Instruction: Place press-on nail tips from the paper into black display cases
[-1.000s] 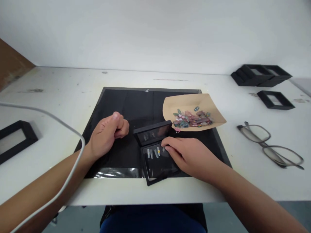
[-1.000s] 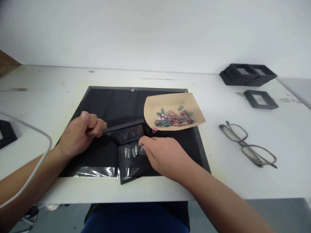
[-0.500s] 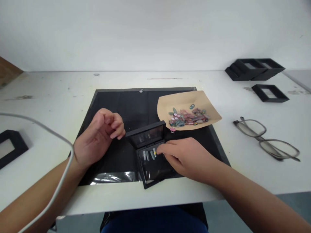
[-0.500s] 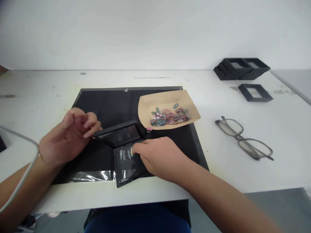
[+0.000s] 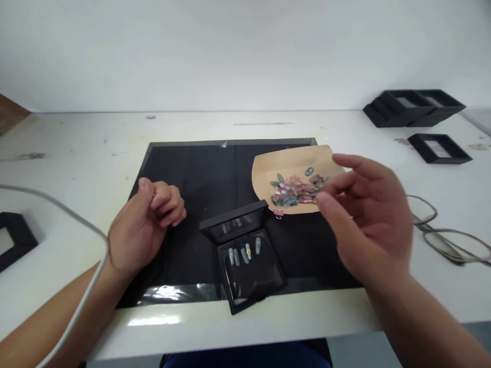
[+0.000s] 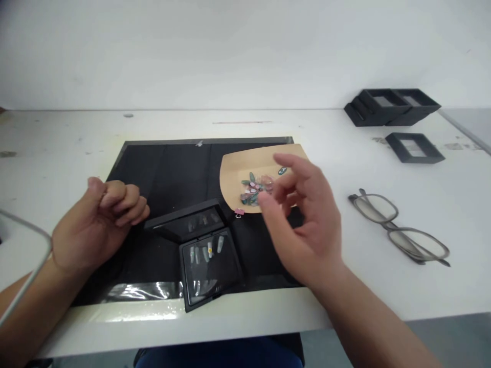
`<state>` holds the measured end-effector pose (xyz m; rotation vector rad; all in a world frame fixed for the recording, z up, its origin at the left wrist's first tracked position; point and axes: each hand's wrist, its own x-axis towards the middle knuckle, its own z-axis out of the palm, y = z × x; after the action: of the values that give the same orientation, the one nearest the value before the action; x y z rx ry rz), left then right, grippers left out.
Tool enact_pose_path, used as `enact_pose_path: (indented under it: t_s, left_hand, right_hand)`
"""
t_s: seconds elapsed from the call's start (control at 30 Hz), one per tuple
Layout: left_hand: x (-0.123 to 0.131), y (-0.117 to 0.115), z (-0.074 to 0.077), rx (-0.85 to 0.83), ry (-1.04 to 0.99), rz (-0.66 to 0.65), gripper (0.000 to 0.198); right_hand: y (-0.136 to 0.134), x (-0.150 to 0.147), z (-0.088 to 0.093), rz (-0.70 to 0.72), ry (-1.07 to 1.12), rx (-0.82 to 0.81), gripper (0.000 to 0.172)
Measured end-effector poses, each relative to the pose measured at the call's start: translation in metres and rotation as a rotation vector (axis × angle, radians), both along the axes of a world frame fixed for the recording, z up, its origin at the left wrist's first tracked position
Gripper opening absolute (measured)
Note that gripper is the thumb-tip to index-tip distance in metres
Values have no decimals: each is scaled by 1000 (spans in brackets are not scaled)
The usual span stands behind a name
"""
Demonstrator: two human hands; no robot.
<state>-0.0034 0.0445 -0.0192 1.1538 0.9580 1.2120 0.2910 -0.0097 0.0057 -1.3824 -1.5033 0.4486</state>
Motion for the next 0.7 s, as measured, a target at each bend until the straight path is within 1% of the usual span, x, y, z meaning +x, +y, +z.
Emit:
enact_pose_path:
  t_s: [0.07,0.13,0.2,0.3,0.4,0.5,0.63,0.7]
  left_hand:
    - [2,1,-1,-56,12,23,41]
    - [4,2,-3,-92,34,33,32]
    - [5,3,-6,-116,59,22,32]
    - [6,4,-7,-113,76,17,36]
    - [6,4,-5,-77,68,53,35]
    - [6,3,-3,-62,49,76,32]
    - [5,2,-4,-67,27,80,28]
    - [4,3,-6,-53,16,97,24]
  right_hand:
    - [8,9,-3,-59,-122,-34,42]
    - [15,15,-7,-39,-284,-90,41]
    - [18,19,-12,7,-392,-166,48]
    - [19,20,-16,87,-400,-278,61]
    - [19,20,-17,121,-398,-318,66]
    - [18,19,-14,133,-416,-309,67]
    - [17,20,-8,82,-401,-204,66]
    - [18,22,-9,101,-411,-222,64]
